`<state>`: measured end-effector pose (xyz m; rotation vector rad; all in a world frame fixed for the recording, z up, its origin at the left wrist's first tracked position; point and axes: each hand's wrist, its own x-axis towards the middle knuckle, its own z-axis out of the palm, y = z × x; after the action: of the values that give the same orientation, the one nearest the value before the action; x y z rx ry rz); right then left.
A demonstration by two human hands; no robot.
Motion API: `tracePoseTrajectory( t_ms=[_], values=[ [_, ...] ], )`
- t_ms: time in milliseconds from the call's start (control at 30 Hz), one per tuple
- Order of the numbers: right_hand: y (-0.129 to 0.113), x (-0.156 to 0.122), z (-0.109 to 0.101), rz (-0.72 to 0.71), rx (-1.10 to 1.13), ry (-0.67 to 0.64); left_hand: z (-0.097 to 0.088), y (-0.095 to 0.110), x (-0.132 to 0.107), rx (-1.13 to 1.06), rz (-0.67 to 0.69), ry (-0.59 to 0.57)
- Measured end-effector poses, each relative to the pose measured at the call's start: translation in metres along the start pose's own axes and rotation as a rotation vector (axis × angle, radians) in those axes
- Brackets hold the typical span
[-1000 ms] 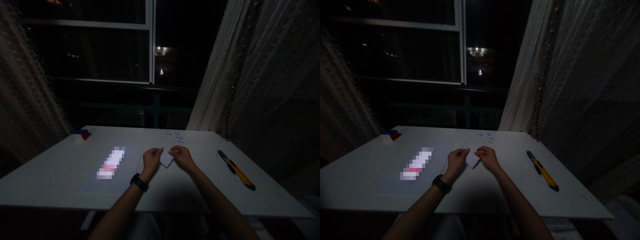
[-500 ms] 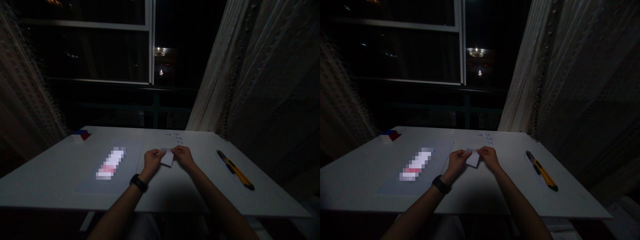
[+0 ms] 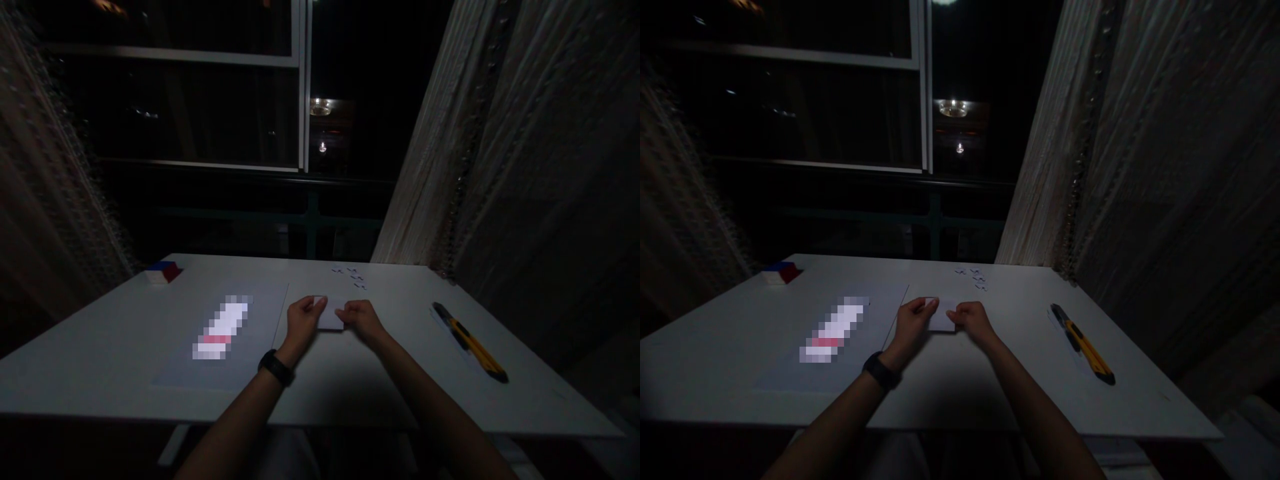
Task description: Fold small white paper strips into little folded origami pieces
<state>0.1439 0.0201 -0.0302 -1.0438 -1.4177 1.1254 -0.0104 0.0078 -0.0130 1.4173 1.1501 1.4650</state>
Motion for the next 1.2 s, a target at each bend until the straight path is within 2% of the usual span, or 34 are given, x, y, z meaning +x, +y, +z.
tracePoseTrajectory(
  t_ms=[267, 400, 500, 700, 967, 1200],
  values=[
    [-0.008, -0.003, -0.002, 0.028, 0.087, -0.076, -0.004, -0.006, 0.002, -0.080, -0.040, 0.004],
    [-0.009, -0.003, -0.004, 0.002, 0.106, -0.046, -0.004, -0.004, 0.003, -0.067, -0.026, 0.062],
    [-0.009, -0.003, -0.004, -0.031, 0.096, -0.021, -0.003, -0.003, 0.002, -0.050, -0.012, 0.062],
    [-0.007, -0.002, 0.000, -0.061, -0.080, 0.057, -0.001, -0.003, 0.001, -0.017, -0.004, 0.037],
    [-0.014, -0.004, 0.001, -0.037, -0.086, 0.000, -0.003, -0.006, 0.003, -0.012, -0.013, 0.059],
    [-0.010, -0.001, -0.002, -0.055, -0.053, 0.019, -0.004, -0.006, 0.005, -0.009, -0.007, 0.069]
  ],
)
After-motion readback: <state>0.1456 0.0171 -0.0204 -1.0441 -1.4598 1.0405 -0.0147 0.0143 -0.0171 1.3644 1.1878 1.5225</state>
